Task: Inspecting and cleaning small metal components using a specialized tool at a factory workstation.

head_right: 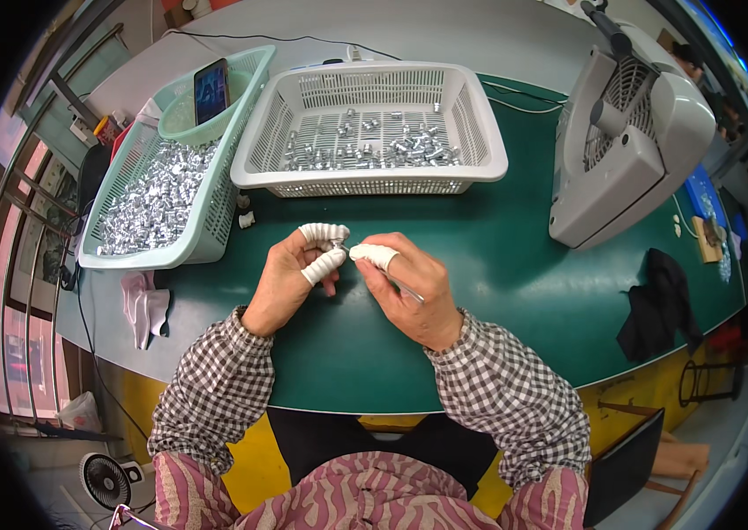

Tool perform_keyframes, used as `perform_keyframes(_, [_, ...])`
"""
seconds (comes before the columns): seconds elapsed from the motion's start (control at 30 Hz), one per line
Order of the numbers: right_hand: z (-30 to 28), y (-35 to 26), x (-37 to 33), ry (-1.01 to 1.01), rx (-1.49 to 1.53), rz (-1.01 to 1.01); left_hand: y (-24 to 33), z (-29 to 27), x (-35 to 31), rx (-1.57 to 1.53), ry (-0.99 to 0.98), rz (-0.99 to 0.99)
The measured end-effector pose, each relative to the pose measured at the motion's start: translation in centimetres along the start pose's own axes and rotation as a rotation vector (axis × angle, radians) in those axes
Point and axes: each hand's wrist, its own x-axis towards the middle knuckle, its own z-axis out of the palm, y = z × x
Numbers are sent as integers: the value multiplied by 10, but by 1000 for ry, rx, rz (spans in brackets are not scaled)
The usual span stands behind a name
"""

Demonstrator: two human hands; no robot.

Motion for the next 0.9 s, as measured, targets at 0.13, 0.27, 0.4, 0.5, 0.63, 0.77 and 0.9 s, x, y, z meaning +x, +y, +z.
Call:
perform_keyframes(0.13, [0, 2, 1, -30, 69, 108, 1, -3, 0, 21, 34, 30])
perform_keyframes(0.27, [0, 1, 1, -89, 223, 354, 2, -7, -2, -45, 41, 3])
perform_keyframes(0.4, [0, -6, -1, -166, 375, 500, -2, -7, -3, -309, 14, -79])
perform_keyframes(0.5, [2, -4, -4, -210, 434, 452, -4, -4, -2, -403, -3, -71])
perform_keyframes(0.63, [-3, -3, -4, -192, 364, 333, -7, 0, -1, -453, -73, -197])
perform_keyframes(0.77, [4, 12, -2, -187, 169, -4, -6, -2, -5, -535, -130, -221])
perform_keyframes(0.9, [5, 14, -8, -175, -155, -144, -10, -2, -1, -494, -86, -198])
